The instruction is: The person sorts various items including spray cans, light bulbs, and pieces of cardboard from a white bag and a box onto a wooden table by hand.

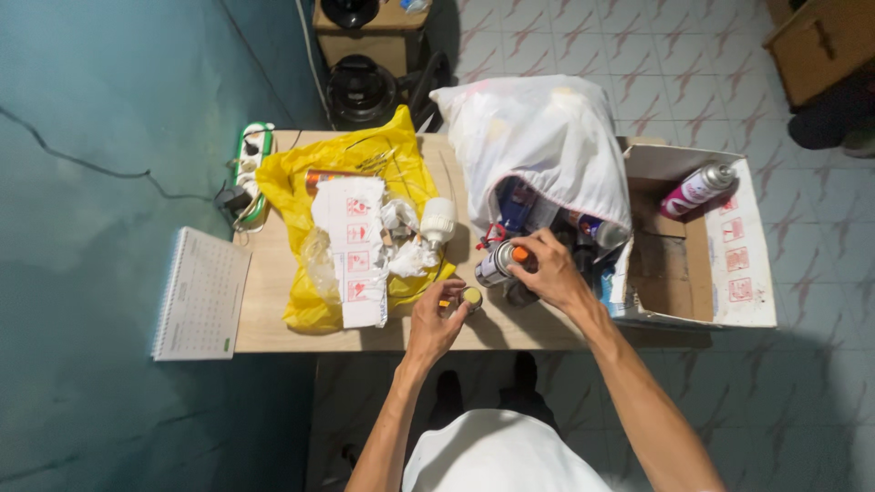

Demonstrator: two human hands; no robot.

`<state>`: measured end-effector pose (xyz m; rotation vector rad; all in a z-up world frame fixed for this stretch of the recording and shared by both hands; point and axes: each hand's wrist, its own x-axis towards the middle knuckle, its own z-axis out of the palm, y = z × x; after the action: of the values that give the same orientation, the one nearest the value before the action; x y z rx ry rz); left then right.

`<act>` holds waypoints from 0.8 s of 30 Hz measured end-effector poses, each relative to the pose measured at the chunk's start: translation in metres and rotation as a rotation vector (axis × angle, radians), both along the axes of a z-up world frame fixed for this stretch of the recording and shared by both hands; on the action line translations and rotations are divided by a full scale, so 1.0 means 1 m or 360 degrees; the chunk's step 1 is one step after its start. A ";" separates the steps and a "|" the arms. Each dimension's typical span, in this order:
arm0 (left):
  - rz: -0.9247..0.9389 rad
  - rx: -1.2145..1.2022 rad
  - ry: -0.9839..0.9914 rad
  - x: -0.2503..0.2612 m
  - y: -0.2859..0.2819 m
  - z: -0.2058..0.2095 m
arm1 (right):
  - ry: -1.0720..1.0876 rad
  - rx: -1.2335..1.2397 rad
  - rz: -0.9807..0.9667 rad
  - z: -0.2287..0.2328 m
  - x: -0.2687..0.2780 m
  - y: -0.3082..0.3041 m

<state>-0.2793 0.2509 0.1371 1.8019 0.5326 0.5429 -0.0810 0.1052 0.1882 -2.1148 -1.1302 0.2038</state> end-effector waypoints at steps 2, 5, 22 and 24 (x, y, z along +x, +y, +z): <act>-0.0014 0.0049 -0.0041 0.008 -0.002 0.008 | -0.0049 0.0052 -0.0122 0.026 0.001 -0.010; -0.0025 -0.0057 0.0058 0.022 -0.008 0.025 | 0.0098 0.0227 -0.0334 0.058 0.011 -0.031; -0.0721 -0.0849 -0.0178 0.103 -0.066 0.024 | 0.1095 0.0658 -0.0979 0.090 0.072 -0.170; -0.0774 -0.0794 -0.0181 0.112 -0.074 0.028 | 0.1071 0.0642 -0.1032 0.088 0.079 -0.184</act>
<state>-0.1670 0.1766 0.1647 1.3434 0.1193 0.1522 -0.0025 -0.0791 0.2758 -1.7293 -0.0634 0.3127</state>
